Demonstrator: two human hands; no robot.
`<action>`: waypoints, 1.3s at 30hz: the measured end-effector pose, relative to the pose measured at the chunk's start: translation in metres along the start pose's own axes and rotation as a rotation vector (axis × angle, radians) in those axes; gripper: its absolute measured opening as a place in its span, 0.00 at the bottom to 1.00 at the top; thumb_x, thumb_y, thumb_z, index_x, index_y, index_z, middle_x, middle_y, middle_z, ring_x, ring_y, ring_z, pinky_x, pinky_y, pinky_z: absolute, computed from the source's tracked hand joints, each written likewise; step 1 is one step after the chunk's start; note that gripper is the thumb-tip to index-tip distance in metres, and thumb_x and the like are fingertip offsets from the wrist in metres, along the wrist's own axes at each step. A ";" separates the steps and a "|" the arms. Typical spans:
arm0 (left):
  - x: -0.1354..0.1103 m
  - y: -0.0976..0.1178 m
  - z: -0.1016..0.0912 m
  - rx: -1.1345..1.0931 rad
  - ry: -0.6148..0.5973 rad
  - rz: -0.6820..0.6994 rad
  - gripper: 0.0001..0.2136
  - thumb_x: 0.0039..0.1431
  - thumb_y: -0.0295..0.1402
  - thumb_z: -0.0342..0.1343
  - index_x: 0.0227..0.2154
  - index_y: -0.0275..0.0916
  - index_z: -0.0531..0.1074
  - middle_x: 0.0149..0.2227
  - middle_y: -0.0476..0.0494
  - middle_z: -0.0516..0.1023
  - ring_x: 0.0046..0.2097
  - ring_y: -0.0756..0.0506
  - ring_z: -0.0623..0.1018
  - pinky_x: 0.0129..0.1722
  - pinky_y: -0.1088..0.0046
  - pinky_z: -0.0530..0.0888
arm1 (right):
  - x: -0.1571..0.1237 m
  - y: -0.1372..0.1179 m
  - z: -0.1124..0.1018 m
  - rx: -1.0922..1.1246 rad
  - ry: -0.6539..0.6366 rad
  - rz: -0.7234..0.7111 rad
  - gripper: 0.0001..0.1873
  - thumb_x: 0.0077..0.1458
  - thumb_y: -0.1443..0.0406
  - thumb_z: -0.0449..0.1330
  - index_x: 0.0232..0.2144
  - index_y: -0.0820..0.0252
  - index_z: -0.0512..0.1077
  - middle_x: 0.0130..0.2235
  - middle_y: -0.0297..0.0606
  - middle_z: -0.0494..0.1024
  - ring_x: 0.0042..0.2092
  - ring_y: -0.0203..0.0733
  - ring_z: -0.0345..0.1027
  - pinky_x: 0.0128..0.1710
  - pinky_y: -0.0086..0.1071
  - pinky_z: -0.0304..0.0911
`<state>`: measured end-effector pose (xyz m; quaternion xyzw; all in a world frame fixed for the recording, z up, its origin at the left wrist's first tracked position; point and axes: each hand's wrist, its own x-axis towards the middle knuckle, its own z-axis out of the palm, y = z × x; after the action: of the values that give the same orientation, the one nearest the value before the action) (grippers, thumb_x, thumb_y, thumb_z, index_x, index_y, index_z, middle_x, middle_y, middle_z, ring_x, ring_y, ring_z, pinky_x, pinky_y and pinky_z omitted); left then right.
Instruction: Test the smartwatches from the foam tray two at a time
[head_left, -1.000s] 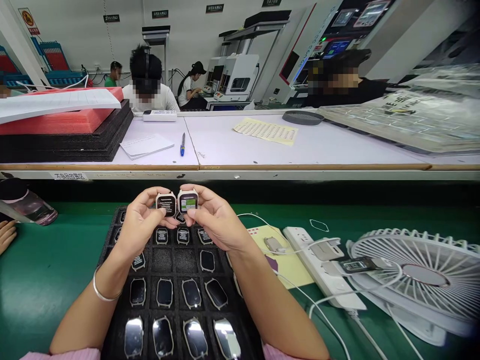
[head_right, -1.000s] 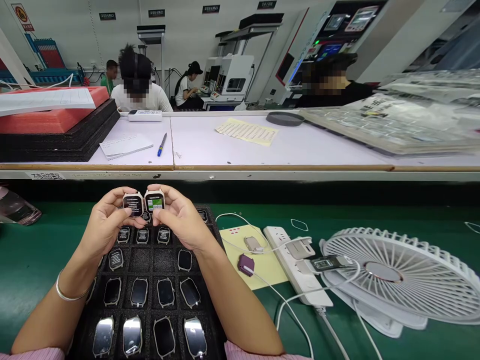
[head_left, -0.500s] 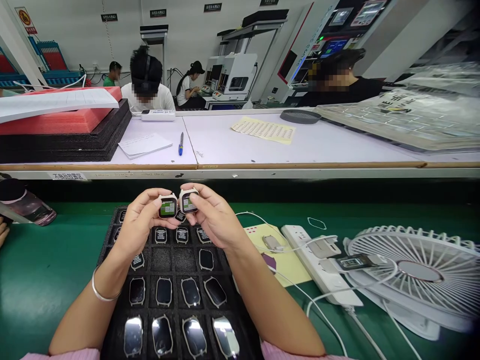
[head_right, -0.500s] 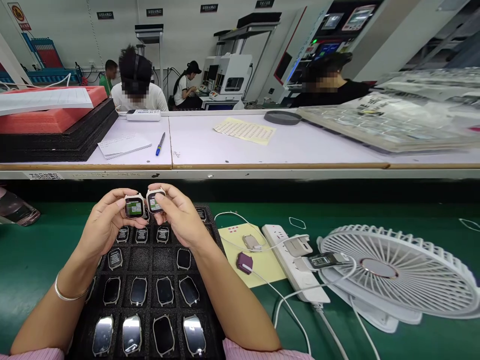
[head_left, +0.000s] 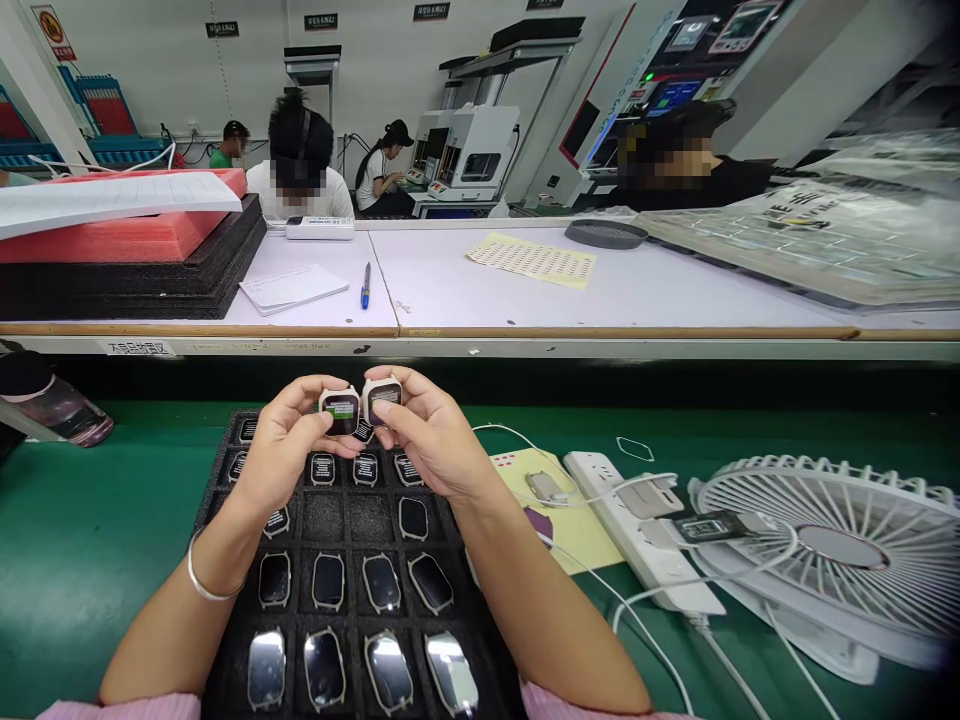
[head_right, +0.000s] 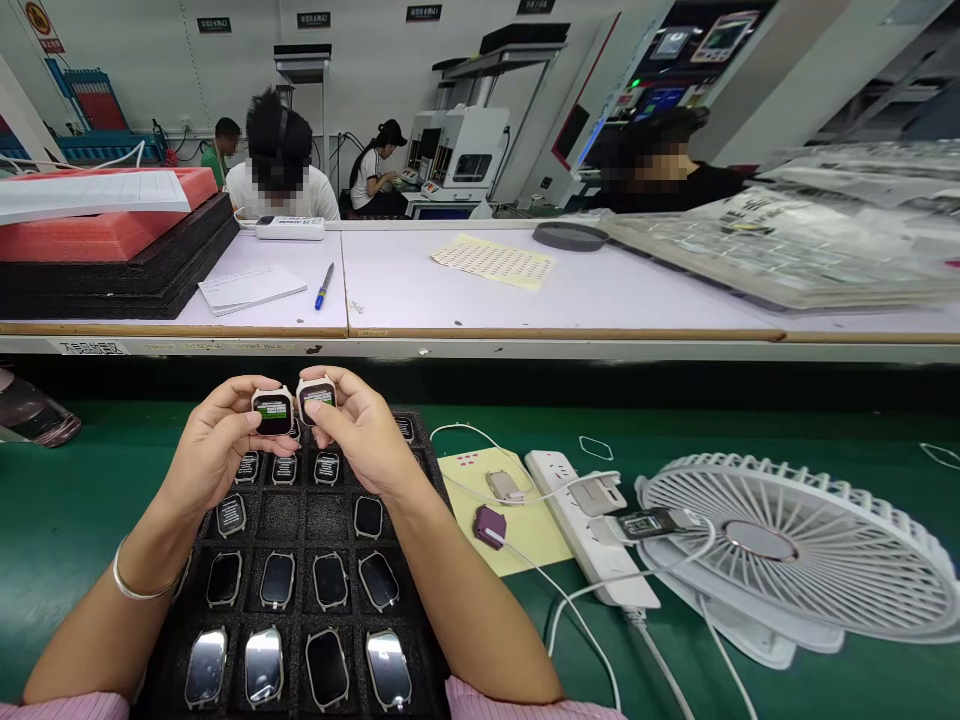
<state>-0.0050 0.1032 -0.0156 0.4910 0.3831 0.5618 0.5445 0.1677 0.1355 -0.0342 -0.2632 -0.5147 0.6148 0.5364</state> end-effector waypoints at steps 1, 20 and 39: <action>0.000 0.000 0.000 0.007 0.001 0.002 0.13 0.53 0.31 0.61 0.43 0.37 0.75 0.41 0.48 0.79 0.28 0.46 0.85 0.30 0.71 0.85 | 0.000 0.000 0.000 -0.003 0.000 0.000 0.17 0.52 0.62 0.69 0.45 0.57 0.74 0.36 0.31 0.73 0.24 0.28 0.60 0.23 0.27 0.58; 0.000 0.001 0.002 0.060 0.025 0.045 0.15 0.53 0.33 0.65 0.43 0.37 0.73 0.40 0.47 0.78 0.25 0.49 0.83 0.28 0.72 0.85 | -0.002 -0.005 -0.001 0.018 -0.079 0.011 0.17 0.55 0.63 0.68 0.47 0.57 0.74 0.38 0.32 0.75 0.26 0.30 0.66 0.26 0.29 0.64; -0.071 0.030 0.011 -0.127 -0.633 -0.130 0.32 0.44 0.34 0.76 0.55 0.58 0.77 0.41 0.43 0.85 0.39 0.40 0.85 0.34 0.70 0.82 | -0.009 -0.011 -0.002 0.008 -0.186 0.040 0.26 0.56 0.65 0.70 0.56 0.51 0.71 0.51 0.42 0.79 0.36 0.38 0.76 0.40 0.36 0.74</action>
<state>-0.0071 0.0281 0.0063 0.5808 0.1896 0.3680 0.7009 0.1763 0.1266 -0.0268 -0.2131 -0.5543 0.6494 0.4750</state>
